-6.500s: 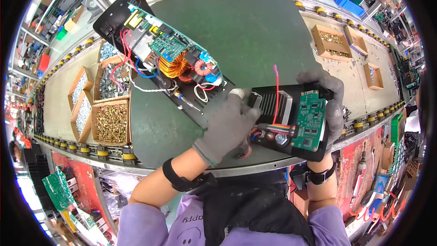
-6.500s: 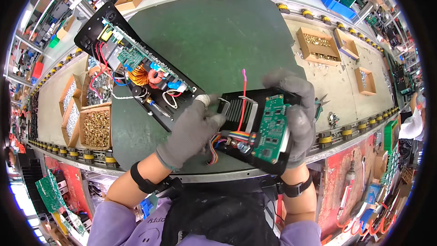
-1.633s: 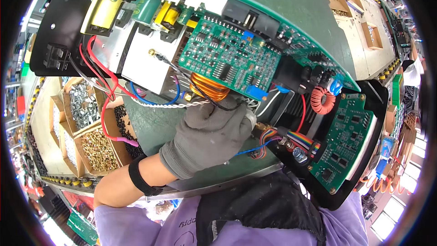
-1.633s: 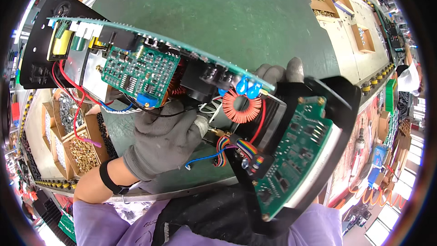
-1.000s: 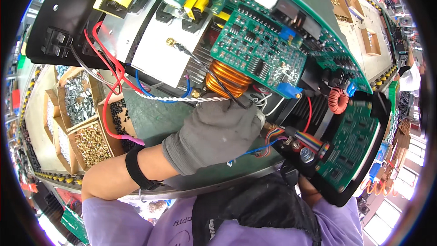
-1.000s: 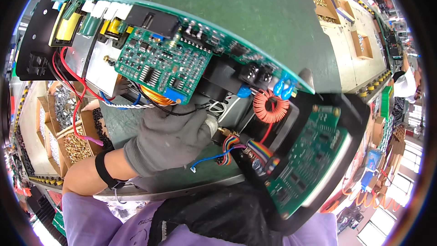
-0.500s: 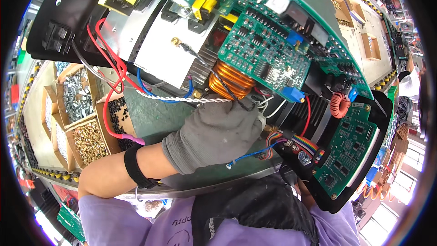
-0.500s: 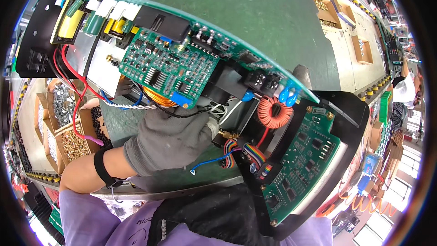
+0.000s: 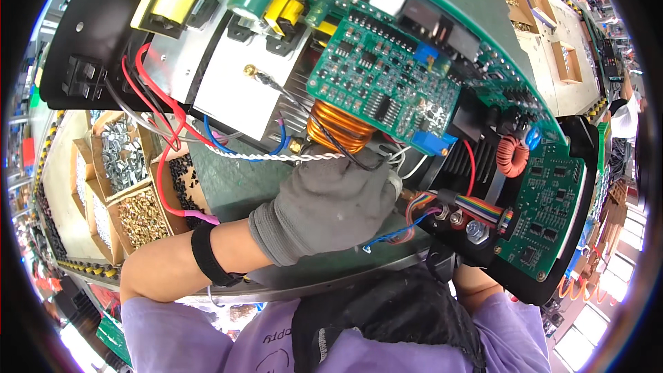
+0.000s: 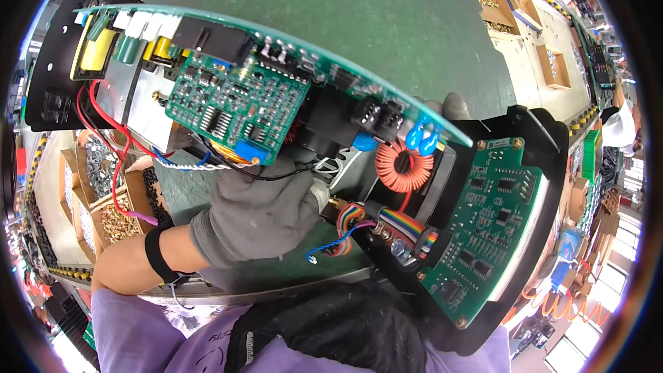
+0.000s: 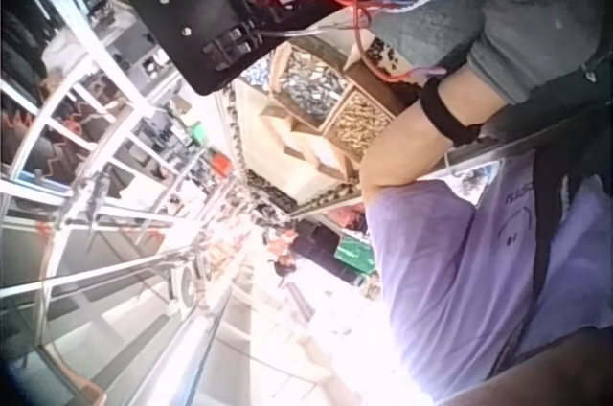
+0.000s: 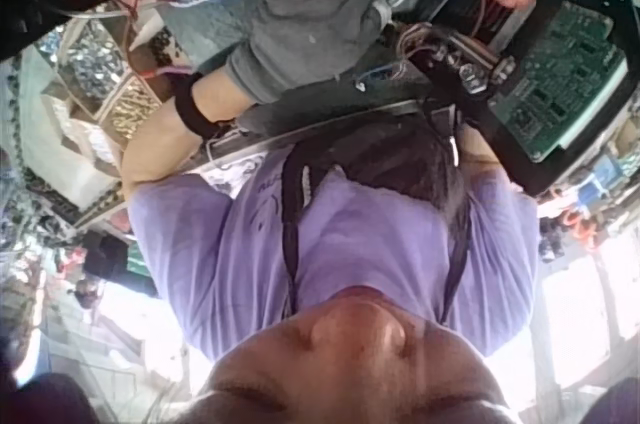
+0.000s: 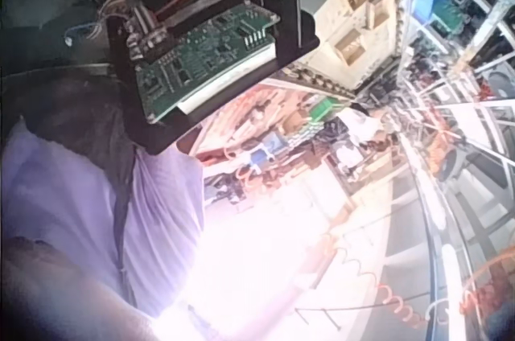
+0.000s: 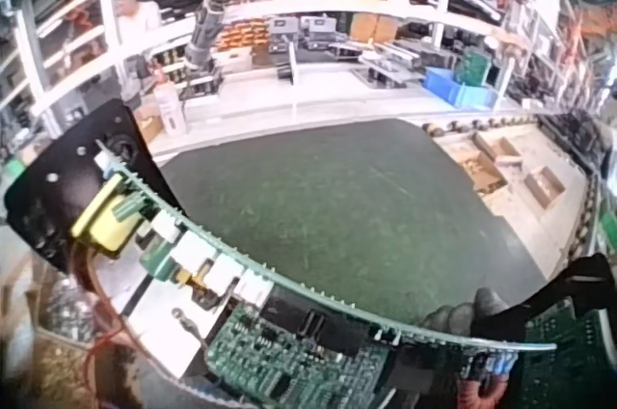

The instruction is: Assembling an electronic inverter unit on a production assembly line.

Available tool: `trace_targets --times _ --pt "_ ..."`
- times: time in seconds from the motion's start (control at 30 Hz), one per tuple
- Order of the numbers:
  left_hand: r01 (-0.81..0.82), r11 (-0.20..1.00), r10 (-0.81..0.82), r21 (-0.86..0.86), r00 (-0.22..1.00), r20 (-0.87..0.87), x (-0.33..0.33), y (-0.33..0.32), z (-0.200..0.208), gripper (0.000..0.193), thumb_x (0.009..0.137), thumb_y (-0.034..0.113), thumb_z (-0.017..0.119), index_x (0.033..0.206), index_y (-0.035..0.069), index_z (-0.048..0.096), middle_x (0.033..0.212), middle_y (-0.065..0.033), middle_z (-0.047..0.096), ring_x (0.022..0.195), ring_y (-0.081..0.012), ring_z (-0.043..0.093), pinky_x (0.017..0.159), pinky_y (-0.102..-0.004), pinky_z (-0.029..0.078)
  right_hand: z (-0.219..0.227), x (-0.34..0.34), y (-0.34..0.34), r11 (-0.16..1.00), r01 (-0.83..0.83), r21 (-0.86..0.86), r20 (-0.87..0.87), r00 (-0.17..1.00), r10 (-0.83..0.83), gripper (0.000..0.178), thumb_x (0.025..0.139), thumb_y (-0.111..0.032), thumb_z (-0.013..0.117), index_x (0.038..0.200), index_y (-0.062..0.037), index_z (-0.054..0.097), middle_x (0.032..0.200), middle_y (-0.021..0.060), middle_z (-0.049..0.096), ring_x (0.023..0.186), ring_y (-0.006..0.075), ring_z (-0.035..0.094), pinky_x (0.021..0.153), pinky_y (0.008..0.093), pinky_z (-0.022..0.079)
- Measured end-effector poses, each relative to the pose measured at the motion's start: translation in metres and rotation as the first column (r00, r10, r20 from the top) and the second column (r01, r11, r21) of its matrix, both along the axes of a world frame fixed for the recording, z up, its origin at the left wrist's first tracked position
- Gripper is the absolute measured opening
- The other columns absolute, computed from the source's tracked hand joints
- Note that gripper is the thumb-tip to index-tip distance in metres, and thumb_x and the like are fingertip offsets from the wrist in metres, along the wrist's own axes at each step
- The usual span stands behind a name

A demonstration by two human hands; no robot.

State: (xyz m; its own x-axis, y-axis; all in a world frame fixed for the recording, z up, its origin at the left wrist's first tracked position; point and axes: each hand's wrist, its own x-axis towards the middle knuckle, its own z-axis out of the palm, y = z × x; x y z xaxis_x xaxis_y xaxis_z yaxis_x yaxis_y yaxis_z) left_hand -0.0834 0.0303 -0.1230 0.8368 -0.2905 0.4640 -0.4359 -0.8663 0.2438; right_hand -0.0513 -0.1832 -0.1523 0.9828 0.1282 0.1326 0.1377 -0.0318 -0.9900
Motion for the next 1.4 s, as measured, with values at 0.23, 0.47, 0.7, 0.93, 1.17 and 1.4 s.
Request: trace_targets --times 0.23,0.47,0.7,0.93,1.17,1.4 --pt "0.003 1.0 -0.004 0.015 0.999 0.049 0.004 -0.005 -0.001 0.014 0.071 0.017 0.075 0.083 0.011 0.07 0.079 -0.0015 0.065 0.068 -0.0182 0.063 0.056 -0.0353 0.041 -0.001 -0.004 0.0 1.0 0.017 -0.009 0.005 1.0 -0.017 0.03 0.111 -0.036 0.044 0.102 -0.0081 0.048 0.09 0.0048 0.055 0.08 0.0166 0.057 0.076 0.0319 0.051" --pt "-0.082 0.997 0.08 -0.018 0.995 -0.054 0.006 -0.013 -0.003 0.013 0.072 0.015 0.075 0.073 0.013 0.062 0.075 -0.0025 0.06 0.068 -0.0205 0.06 0.057 -0.0386 0.039 -0.003 -0.006 0.006 1.0 0.031 0.0 0.016 0.999 -0.031 0.029 0.111 -0.035 0.044 0.104 -0.0076 0.049 0.091 0.0052 0.055 0.081 0.0166 0.058 0.076 0.0316 0.051" --pt "0.048 0.983 -0.042 0.178 0.998 -0.038 0.006 -0.005 0.007 0.012 0.072 0.019 0.074 0.069 0.011 0.064 0.084 -0.0009 0.065 0.083 -0.0182 0.063 0.065 -0.0383 0.046 -0.004 0.002 0.006 1.0 0.025 0.008 0.033 0.999 -0.025 0.029 0.111 -0.035 0.043 0.106 -0.0071 0.05 0.092 0.0056 0.056 0.081 0.0167 0.059 0.076 0.0312 0.052" --pt "-0.026 0.992 0.017 0.126 0.997 0.07 -0.003 0.016 0.002 0.011 0.069 0.021 0.075 0.077 0.014 0.071 0.092 0.0006 0.068 0.095 -0.0203 0.064 0.073 -0.0414 0.051 -0.001 0.003 0.003 1.0 0.006 -0.011 0.037 0.999 -0.005 0.029 0.111 -0.034 0.043 0.109 -0.0067 0.05 0.094 0.006 0.057 0.081 0.0167 0.06 0.075 0.0309 0.052" --pt "0.101 0.993 -0.1 0.067 0.995 -0.007 0.0 0.027 0.001 0.011 0.07 0.02 0.075 0.079 0.015 0.071 0.092 -0.0002 0.067 0.087 -0.0237 0.064 0.073 -0.0432 0.05 -0.006 -0.003 0.002 0.998 0.006 -0.056 0.039 0.999 -0.004 0.029 0.111 -0.034 0.043 0.111 -0.0062 0.051 0.095 0.0064 0.058 0.082 0.0167 0.061 0.075 0.0306 0.052" --pt "0.08 0.997 -0.081 -0.017 0.995 -0.065 0.0 0.024 -0.002 0.008 0.076 0.018 0.071 0.08 0.013 0.066 0.09 -0.0023 0.062 0.081 -0.0239 0.062 0.07 -0.0421 0.049 -0.003 -0.01 -0.003 0.994 0.014 -0.104 0.037 0.999 -0.01 0.029 0.111 -0.033 0.043 0.114 -0.0057 0.051 0.096 0.0068 0.059 0.082 0.0167 0.062 0.075 0.0303 0.053"
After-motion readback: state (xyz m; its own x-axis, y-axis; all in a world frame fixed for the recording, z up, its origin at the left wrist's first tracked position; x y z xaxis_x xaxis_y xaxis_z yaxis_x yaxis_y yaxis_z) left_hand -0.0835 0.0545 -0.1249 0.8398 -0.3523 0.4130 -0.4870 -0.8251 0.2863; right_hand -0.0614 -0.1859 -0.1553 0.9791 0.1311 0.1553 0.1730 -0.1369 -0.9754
